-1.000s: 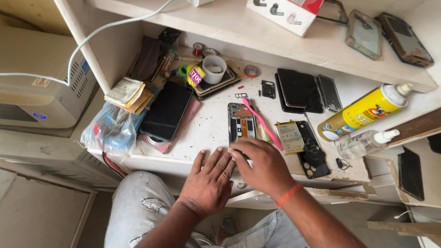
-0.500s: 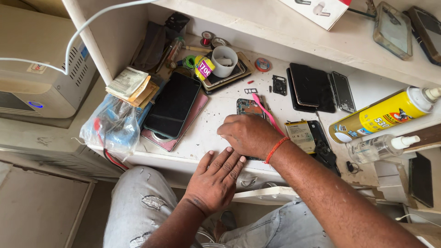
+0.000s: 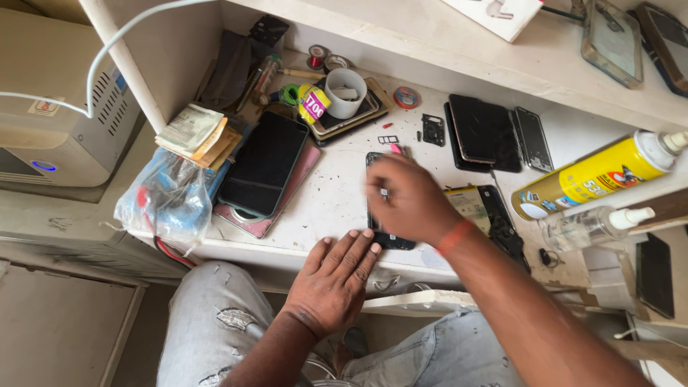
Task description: The person repairs a disassembled smartphone on a cluttered workbench. They use a screwdriver to unscrew components from the phone's exposed internals, manipulate small parts and connectors by hand, reposition the phone body, and handle other phone parts and tools on the bench.
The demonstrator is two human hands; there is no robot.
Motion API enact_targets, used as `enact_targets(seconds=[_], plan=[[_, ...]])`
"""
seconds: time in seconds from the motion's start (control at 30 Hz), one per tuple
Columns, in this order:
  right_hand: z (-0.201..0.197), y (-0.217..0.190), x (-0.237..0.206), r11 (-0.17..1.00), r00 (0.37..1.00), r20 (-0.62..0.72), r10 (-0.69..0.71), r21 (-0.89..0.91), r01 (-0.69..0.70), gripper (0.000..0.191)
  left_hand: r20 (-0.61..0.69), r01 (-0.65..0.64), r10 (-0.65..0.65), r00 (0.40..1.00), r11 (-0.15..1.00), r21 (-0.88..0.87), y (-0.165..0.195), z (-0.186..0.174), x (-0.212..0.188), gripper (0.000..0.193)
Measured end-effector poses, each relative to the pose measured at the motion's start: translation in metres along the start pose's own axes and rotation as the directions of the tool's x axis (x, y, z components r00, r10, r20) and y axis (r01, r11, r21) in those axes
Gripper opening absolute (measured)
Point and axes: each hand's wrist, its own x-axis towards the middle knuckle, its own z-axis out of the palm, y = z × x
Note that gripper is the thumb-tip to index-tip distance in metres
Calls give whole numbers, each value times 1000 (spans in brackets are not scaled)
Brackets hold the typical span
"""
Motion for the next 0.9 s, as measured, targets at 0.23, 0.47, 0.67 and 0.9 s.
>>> enact_targets(seconds=[0.23, 0.47, 0.67, 0.9], plan=[[-10, 3, -74, 967, 976, 6, 218, 136, -217, 5, -46, -46, 51, 998, 994, 100, -9, 19, 1, 63], [-1, 14, -80, 947, 958, 13, 286, 145, -285, 3, -111, -28, 45, 993, 987, 156, -7, 31, -1, 62], [-2, 22, -77, 947, 960, 45, 275, 157, -279, 4, -116, 7, 10, 993, 990, 142, -3, 33, 1, 63], [1, 24, -71, 925, 938, 101, 330, 166, -343, 6, -94, -2, 17, 995, 987, 159, -7, 33, -2, 63]])
